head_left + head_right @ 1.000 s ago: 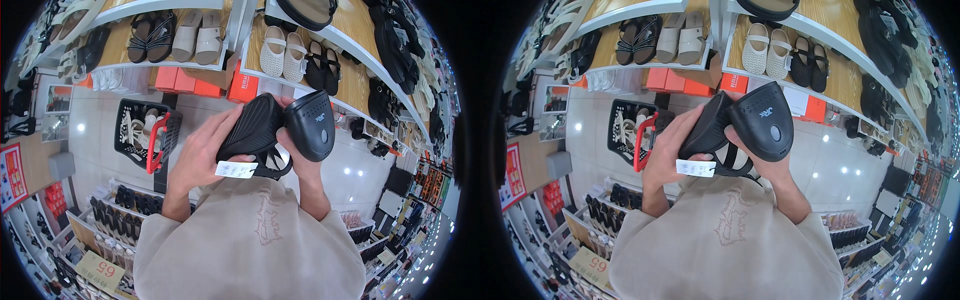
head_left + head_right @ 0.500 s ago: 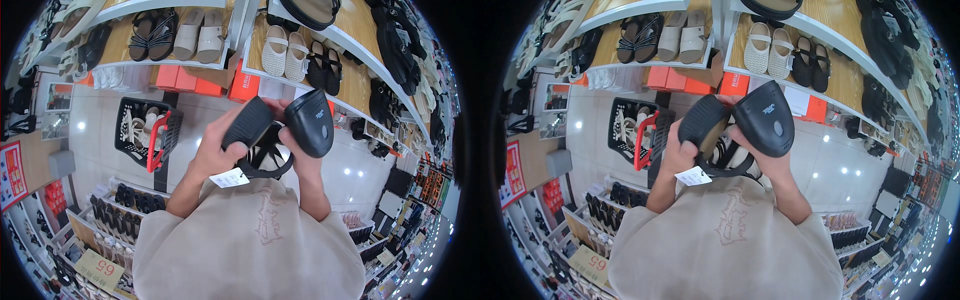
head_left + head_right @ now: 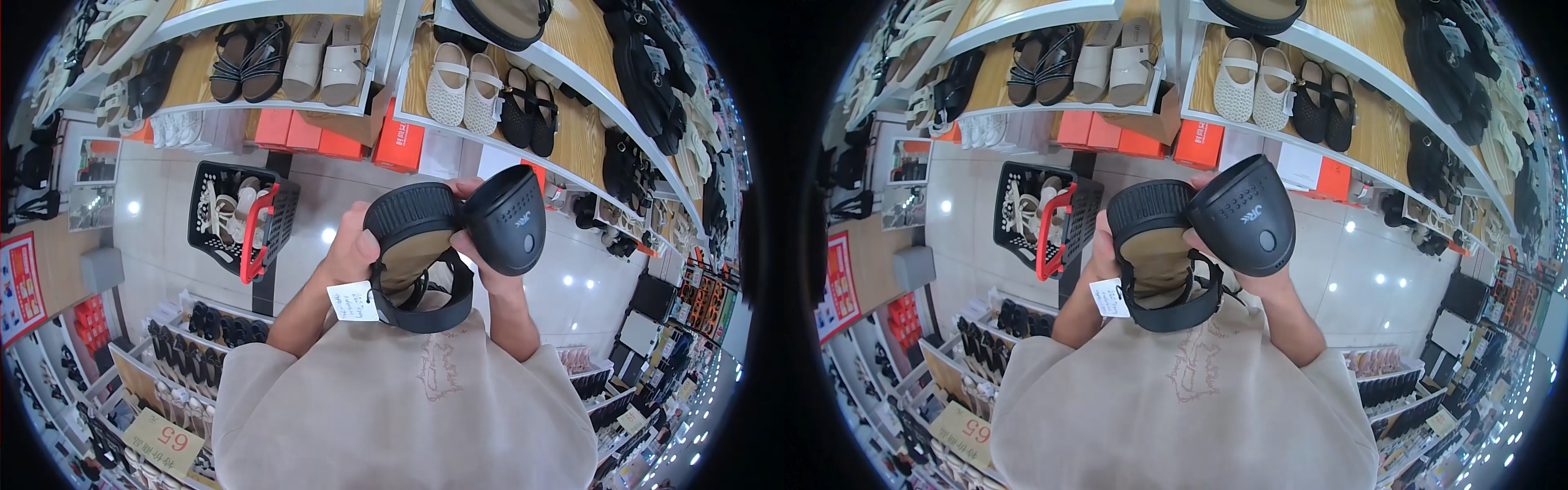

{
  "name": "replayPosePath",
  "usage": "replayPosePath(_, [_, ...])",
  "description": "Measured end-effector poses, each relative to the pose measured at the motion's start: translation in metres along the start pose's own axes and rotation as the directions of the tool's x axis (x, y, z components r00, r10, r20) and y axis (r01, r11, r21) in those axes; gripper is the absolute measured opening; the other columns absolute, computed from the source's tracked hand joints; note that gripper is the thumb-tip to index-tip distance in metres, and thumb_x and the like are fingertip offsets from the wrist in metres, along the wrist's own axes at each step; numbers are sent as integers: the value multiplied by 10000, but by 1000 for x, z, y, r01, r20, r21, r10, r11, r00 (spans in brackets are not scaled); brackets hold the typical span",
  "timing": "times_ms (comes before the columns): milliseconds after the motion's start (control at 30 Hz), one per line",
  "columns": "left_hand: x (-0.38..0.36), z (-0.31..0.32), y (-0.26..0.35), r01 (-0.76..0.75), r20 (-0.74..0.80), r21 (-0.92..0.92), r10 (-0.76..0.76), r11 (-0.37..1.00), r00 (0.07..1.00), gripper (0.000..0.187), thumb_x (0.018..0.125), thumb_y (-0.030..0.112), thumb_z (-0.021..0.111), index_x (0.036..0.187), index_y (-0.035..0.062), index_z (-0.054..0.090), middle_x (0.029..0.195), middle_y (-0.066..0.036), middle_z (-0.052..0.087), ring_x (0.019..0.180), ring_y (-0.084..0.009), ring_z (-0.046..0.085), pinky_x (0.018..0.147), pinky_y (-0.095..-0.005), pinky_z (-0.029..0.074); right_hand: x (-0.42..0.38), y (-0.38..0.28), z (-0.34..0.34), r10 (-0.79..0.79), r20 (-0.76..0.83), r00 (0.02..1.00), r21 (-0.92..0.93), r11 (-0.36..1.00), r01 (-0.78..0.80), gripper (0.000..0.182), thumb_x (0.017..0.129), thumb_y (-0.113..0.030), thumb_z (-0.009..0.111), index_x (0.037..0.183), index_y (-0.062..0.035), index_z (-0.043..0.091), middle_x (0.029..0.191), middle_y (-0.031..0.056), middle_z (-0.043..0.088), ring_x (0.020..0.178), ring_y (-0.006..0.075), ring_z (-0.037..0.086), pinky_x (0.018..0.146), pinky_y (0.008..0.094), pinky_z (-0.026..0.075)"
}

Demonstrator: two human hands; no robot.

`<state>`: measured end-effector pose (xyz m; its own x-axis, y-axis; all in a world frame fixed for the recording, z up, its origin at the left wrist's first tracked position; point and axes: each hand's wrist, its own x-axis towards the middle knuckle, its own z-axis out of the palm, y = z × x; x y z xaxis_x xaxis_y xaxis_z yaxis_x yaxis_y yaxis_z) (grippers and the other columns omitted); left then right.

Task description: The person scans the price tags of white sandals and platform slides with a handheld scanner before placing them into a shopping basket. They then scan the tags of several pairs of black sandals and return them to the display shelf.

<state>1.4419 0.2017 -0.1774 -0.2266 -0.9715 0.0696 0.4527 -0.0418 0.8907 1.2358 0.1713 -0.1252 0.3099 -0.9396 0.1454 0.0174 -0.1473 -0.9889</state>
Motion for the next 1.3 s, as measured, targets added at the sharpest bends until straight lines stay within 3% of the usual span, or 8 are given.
replayPosePath(67, [3, -7, 7, -77, 14, 345, 77, 936, 997, 832, 884, 714, 558, 1096, -85, 656, 900, -136, 717, 865, -215, 700, 814, -310, 543, -1, -1, -1, -91, -19, 996, -133, 987, 88, 490, 748, -5, 837, 1197, -10, 638, 1176, 98, 658, 1063, 206, 642, 912, 337, 518])
replayPosePath(167, [14, 3, 34, -251, -43, 355, 284, 900, 958, 651, 847, 517, 743, 1129, -60, 639, 931, -130, 718, 894, -233, 712, 827, -325, 544, -4, -8, 3, -42, -130, 991, -97, 995, 29, 476, 763, -2, 824, 1199, -17, 635, 1153, 96, 649, 1049, 200, 631, 897, 332, 512])
replayPosePath(367, [18, 13, 49, -299, 108, 501, 284, 812, 953, 733, 666, 183, 933, 1248, -57, 558, 1087, -146, 696, 975, -201, 692, 869, -321, 537, 1, 3, 3, -198, -68, 978, 30, 979, 200, 532, 772, -14, 818, 1245, -45, 577, 1183, 125, 635, 1091, 251, 625, 921, 376, 511])
replayPosePath(700, [21, 17, 48, -443, 154, 543, 434, 713, 887, 672, 653, 156, 927, 1201, -9, 574, 1099, -192, 713, 1016, -293, 708, 911, -387, 535, 4, 14, 2, -363, 13, 932, -58, 930, 363, 565, 781, -135, 836, 1276, -88, 568, 1179, 137, 656, 1096, 291, 622, 910, 399, 520])
replayPosePath(767, [23, 19, 51, -520, 168, 585, 534, 623, 829, 600, 660, 192, 923, 1136, 3, 610, 1024, -146, 727, 889, -290, 730, 787, -354, 578, 4, 15, 3, -375, 10, 927, -41, 926, 375, 561, 790, -170, 834, 1278, -91, 569, 1179, 132, 661, 1098, 287, 624, 910, 396, 521])
replayPosePath(967, [22, 19, 48, -544, 180, 573, 554, 613, 813, 573, 679, 162, 908, 1140, 6, 607, 1039, -154, 726, 899, -297, 727, 793, -363, 577, 2, 18, 3, -371, 12, 929, -35, 928, 371, 568, 781, -182, 840, 1275, -92, 575, 1171, 127, 663, 1092, 279, 628, 911, 396, 523])
replayPosePath(1200, [18, 21, 47, -494, 129, 549, 515, 674, 847, 556, 700, 157, 898, 1143, 3, 601, 1027, -151, 726, 898, -281, 732, 784, -348, 577, 0, 15, 1, -341, 41, 939, -87, 935, 343, 542, 790, -146, 826, 1262, -81, 568, 1166, 132, 651, 1092, 272, 625, 923, 392, 523])
replayPosePath(1300, [14, 24, 57, -373, 80, 613, 415, 697, 907, 530, 719, 162, 891, 1133, -1, 604, 1012, -143, 727, 872, -257, 737, 771, -330, 579, -3, 11, 5, -213, -9, 977, -19, 977, 212, 523, 807, -90, 798, 1268, -59, 555, 1191, 146, 628, 1105, 261, 616, 931, 394, 520])
